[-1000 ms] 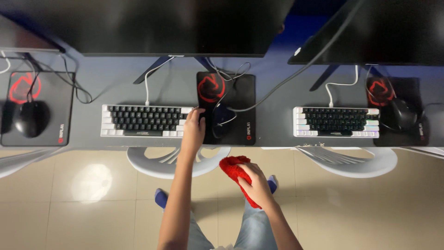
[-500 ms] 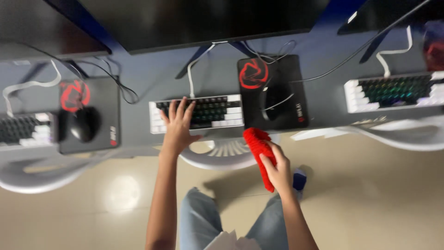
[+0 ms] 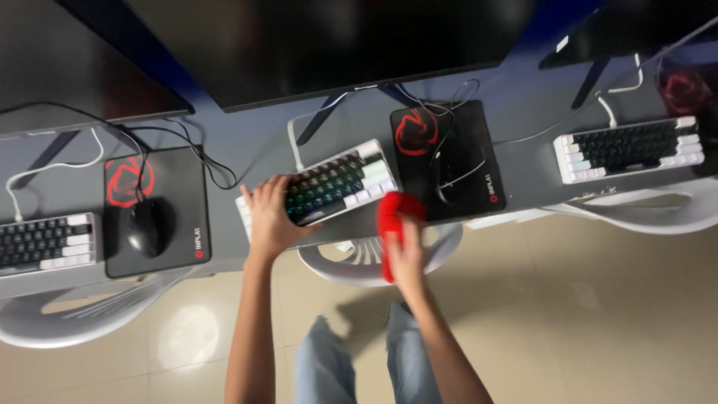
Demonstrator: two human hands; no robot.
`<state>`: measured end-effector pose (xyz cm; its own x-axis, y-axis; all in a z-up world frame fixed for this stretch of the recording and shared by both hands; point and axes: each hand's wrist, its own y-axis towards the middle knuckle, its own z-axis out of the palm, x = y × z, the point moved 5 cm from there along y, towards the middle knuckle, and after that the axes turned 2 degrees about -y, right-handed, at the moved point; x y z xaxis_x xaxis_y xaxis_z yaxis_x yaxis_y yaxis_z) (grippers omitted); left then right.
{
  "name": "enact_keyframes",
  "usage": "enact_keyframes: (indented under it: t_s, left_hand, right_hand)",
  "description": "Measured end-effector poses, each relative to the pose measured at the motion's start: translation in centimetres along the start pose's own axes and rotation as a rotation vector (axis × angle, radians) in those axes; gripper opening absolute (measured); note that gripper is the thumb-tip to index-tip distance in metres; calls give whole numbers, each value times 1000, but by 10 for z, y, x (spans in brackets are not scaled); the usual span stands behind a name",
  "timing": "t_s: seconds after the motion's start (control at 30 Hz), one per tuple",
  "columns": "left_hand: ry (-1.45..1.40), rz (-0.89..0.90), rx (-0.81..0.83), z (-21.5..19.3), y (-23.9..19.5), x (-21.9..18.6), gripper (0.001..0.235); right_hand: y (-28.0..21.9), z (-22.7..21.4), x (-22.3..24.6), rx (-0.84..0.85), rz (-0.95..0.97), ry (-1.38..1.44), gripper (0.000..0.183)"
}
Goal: The person cleans a row of computer desks using a red cloth. They systematically wipe the desk surface, mousepads, and keyboards at each station, moving the mousepads and keyboards aside to clean underneath them before returning them to their original positions.
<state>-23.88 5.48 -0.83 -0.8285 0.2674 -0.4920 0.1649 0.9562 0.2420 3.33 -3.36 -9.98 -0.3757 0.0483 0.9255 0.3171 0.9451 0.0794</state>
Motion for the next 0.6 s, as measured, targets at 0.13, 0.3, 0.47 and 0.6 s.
enact_keyframes:
  t_s: [0.13,0.3,0.47,0.6]
  left_hand:
    - [-101,-53,-96,-15,-6,8,114]
    - [-127,-5,-225,-31,-4,12,113]
    - [-135,86,-189,-25,-1,14,114]
    - [-136,81,-110,-22,-8,11,116]
  right_hand:
    - [40,64,37,85,-569,-597,48]
    - [185,136,-48,23,-625,-399,47]
    - [215,132,41,-125,-722,-658,53]
    - [105,122,61,60,-829,-634,65]
